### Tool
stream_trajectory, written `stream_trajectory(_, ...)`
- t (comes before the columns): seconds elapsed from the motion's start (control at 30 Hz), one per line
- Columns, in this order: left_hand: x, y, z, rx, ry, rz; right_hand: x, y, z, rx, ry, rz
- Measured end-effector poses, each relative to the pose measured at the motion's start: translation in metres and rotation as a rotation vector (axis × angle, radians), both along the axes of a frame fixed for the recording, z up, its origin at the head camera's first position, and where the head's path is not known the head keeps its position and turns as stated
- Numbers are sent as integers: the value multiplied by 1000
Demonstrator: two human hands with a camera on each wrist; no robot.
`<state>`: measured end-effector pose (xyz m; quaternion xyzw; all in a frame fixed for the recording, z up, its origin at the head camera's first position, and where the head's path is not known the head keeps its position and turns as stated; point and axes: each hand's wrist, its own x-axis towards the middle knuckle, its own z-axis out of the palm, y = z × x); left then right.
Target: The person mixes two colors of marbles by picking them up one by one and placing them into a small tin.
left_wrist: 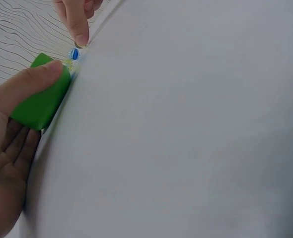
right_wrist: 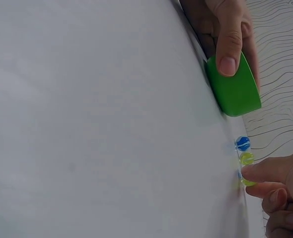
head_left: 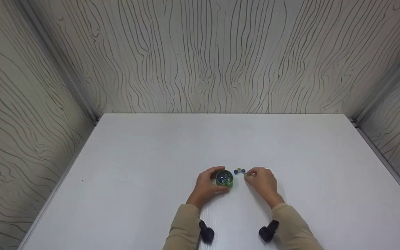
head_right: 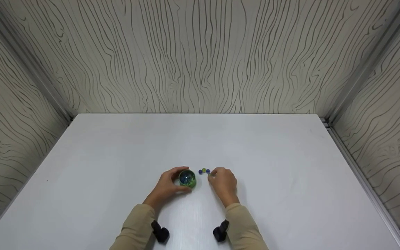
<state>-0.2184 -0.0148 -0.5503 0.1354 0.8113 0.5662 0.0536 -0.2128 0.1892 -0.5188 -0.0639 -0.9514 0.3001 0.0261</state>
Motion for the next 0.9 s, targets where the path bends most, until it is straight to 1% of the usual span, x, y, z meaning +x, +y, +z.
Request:
stream_trajectory(0.3,0,0,1,4,2,2,2,-1,1,10,-13,-10)
stream_trajectory(0.57,0,0,2,6,3,-2,4,-3,4,-3,-40,-22)
stream_trajectory(0.73,-1,0,0,11,-17,4,5,-4,6,-16,-28,-13)
stream_trajectory(0.9,-1,0,-2,16,-21,2,8,-5,7,-21,-14,1)
